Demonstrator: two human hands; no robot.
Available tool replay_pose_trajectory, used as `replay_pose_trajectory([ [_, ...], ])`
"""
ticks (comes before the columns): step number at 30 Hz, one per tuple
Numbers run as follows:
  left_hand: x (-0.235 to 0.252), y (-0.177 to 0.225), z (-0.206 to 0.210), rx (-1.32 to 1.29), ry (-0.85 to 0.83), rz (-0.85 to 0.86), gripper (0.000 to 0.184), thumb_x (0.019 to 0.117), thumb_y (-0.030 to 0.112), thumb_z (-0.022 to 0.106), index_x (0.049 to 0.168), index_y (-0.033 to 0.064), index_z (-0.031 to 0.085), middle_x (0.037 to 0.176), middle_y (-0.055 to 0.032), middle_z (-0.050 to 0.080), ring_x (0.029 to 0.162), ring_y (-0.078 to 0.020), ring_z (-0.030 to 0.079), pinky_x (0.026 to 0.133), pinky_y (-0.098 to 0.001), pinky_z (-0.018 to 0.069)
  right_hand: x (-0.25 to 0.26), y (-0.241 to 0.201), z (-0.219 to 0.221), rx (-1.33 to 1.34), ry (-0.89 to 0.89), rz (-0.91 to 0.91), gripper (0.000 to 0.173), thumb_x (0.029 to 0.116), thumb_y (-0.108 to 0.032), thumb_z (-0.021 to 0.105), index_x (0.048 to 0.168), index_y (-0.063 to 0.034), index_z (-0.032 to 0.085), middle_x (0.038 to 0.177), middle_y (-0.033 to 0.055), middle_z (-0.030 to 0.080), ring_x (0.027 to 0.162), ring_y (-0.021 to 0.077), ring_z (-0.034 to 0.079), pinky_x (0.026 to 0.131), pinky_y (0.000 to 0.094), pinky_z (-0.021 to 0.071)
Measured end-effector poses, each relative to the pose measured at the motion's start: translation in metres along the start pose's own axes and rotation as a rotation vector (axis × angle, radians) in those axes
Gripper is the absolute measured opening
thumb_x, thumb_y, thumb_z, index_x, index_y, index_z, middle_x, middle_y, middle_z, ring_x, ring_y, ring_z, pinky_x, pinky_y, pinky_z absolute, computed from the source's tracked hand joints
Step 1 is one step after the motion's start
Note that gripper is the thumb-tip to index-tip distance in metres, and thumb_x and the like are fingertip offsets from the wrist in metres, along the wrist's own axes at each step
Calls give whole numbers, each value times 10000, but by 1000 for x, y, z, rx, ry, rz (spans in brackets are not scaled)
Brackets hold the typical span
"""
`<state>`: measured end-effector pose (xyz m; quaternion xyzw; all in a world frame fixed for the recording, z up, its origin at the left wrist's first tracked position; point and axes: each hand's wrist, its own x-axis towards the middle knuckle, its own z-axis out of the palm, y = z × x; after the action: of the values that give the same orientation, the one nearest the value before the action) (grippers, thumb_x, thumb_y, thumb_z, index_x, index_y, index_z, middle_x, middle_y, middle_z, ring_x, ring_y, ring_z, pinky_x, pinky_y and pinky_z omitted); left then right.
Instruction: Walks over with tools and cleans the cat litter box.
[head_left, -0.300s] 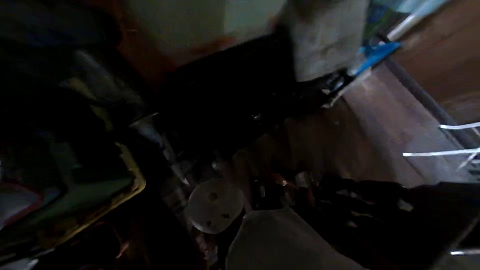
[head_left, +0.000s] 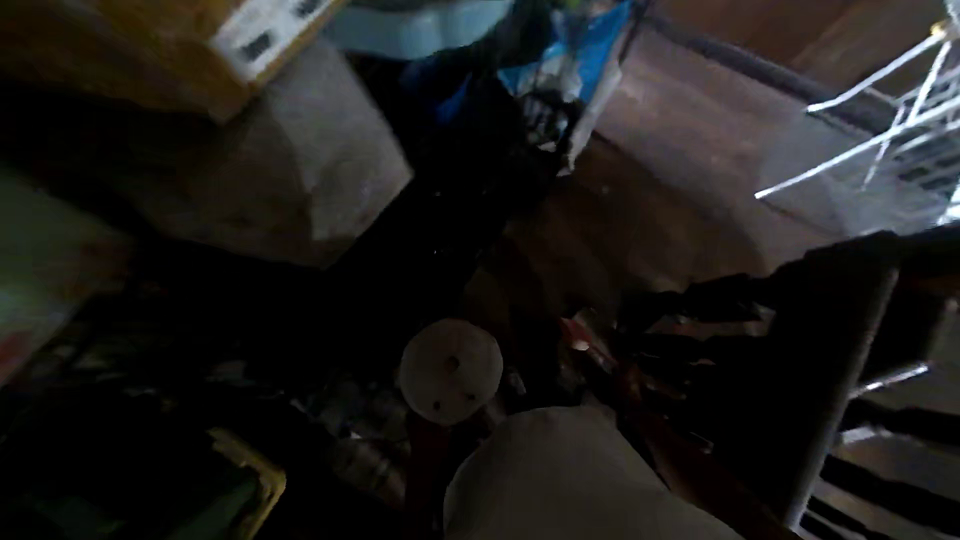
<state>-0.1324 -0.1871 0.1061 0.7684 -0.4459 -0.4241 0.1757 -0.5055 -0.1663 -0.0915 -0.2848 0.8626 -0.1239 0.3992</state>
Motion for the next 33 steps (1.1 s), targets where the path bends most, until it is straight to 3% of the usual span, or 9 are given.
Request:
replay_pose_trajectory([
  [3,48,32,28,83,-6,147,432,989,55,626,1354,-153,525,1313,-314,605,1253,-346,592,1102,-440,464,22,17,-18,44,96,174,418,1064,-248,539,1353,49,600,1366,293,597,1278,425,577,1092,573,448],
  [9,125,99,82,24,-5,529,524,906,105,653,1302,-213,523,1235,-324,634,1167,-273,632,1043,-371,498,68,39,-29,374,301,262,357,1058,-197,548,1312,38,638,1320,277,629,1244,387,600,1077,534,471],
  [15,201,210,147,190,-178,429,449,979,77,627,1360,-141,531,1272,-279,643,1200,-281,633,1071,-417,496,133,-15,-68,604,367,390,357,1090,-185,496,1375,-11,622,1364,254,617,1272,380,587,1090,543,455],
  [17,236,249,183,153,-205,395,463,976,64,638,1376,-136,517,1292,-284,631,1215,-284,626,1075,-416,494,170,-33,-93,669,442,365,354,1089,-193,497,1330,27,635,1271,278,644,1140,386,627,992,549,496],
  [21,325,317,259,-56,-204,657,372,927,65,638,1210,-174,599,1130,-252,689,1049,-171,687,964,-310,558,236,-57,-150,817,486,418,385,1095,-212,498,1383,26,590,1358,261,611,1240,373,596,1067,537,470],
  [24,366,410,298,-113,-252,728,380,929,73,640,1211,-179,596,1132,-242,689,1057,-141,680,975,-289,549,290,-46,-171,984,603,339,385,1070,-299,527,1330,-33,629,1168,173,692,997,250,664,859,432,567],
  [27,403,494,333,-142,-291,890,376,930,83,615,1197,-180,589,1087,-204,691,1008,-55,668,941,-225,546,322,-84,-220,1143,643,376,351,1083,-245,514,1356,-43,604,1003,113,654,779,155,585,701,348,528],
  [30,430,568,380,-173,-276,1004,401,915,108,631,1176,-194,588,1073,-207,688,1008,-36,663,941,-193,531,344,-137,-292,1245,596,444,350,1107,-206,452,1384,-9,537,1053,125,612,803,158,554,719,327,506],
  [33,449,625,424,-103,-280,995,439,922,121,631,1239,-180,589,1169,-267,679,1118,-192,663,1031,-333,513,401,-140,-316,1176,621,475,363,1096,-188,471,1412,-21,537,1089,126,645,814,156,604,709,325,537],
])
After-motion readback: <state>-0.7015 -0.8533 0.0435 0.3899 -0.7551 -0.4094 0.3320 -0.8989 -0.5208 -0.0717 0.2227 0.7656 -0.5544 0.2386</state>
